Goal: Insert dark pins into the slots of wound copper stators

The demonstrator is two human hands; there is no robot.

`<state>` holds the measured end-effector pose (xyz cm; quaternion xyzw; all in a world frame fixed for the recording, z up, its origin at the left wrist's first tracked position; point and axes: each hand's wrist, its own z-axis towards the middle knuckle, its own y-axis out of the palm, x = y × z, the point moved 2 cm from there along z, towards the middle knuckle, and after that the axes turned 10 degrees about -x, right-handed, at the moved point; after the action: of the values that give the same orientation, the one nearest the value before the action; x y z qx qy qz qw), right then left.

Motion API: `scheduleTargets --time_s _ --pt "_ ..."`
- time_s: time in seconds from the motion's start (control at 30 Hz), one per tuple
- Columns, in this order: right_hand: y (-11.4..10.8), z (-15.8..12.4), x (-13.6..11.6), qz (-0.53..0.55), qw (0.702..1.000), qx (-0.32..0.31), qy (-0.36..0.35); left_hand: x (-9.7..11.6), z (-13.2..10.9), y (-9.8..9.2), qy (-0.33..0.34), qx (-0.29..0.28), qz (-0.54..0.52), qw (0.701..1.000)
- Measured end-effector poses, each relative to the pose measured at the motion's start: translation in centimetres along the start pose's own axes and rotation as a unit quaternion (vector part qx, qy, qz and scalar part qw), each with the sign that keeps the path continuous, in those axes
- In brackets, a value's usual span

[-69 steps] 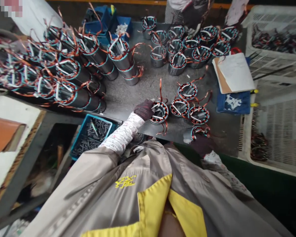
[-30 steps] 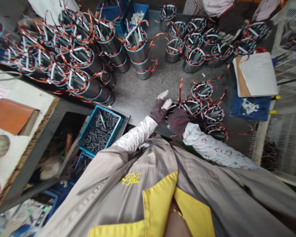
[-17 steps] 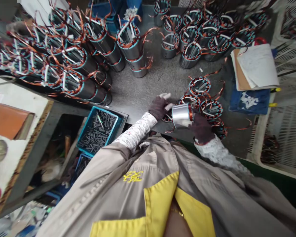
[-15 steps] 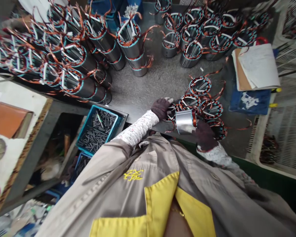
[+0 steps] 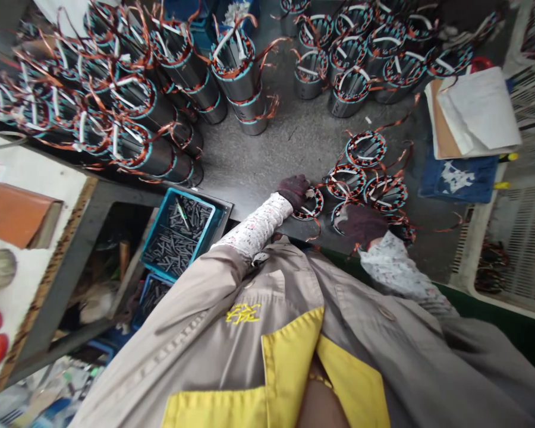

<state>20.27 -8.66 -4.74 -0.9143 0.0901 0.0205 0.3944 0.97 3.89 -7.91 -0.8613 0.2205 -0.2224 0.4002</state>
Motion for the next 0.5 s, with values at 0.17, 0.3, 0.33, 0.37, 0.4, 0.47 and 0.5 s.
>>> scheduleTargets --time_s 0.17,0.3,0.33,0.37,0.4,0.47,0.5 --pt "-5.0 1.0 -4.6 -0.057 0.998 -0.002 0.019 -0.6 -0.5 0.5 -0.011 0.006 -0.050 0.999" --pt "-6.1 3.4 -7.8 -0.123 0.991 -0.027 -0.037 -0.9 -0.7 0.5 -0.010 0.003 -0.079 0.997" --pt "-6.1 3.9 -8.0 -0.133 0.989 -0.032 -0.050 -0.9 -0.7 0.5 -0.010 0.001 -0.081 0.997" --pt "-6.1 4.3 -8.0 -0.141 0.988 -0.035 -0.060 -0.9 -0.6 0.6 -0.007 -0.001 -0.083 0.997" --pt "-6.1 4.7 -7.9 -0.146 0.987 -0.035 -0.062 -0.9 -0.5 0.6 -0.002 -0.002 -0.085 0.996" --pt "-6.1 5.1 -7.7 -0.145 0.987 -0.030 -0.068 -0.8 -0.1 0.8 0.006 0.000 -0.091 0.996" --pt "-6.2 5.2 -7.8 -0.134 0.988 -0.024 -0.070 -0.8 0.2 0.8 0.004 0.003 -0.094 0.996"
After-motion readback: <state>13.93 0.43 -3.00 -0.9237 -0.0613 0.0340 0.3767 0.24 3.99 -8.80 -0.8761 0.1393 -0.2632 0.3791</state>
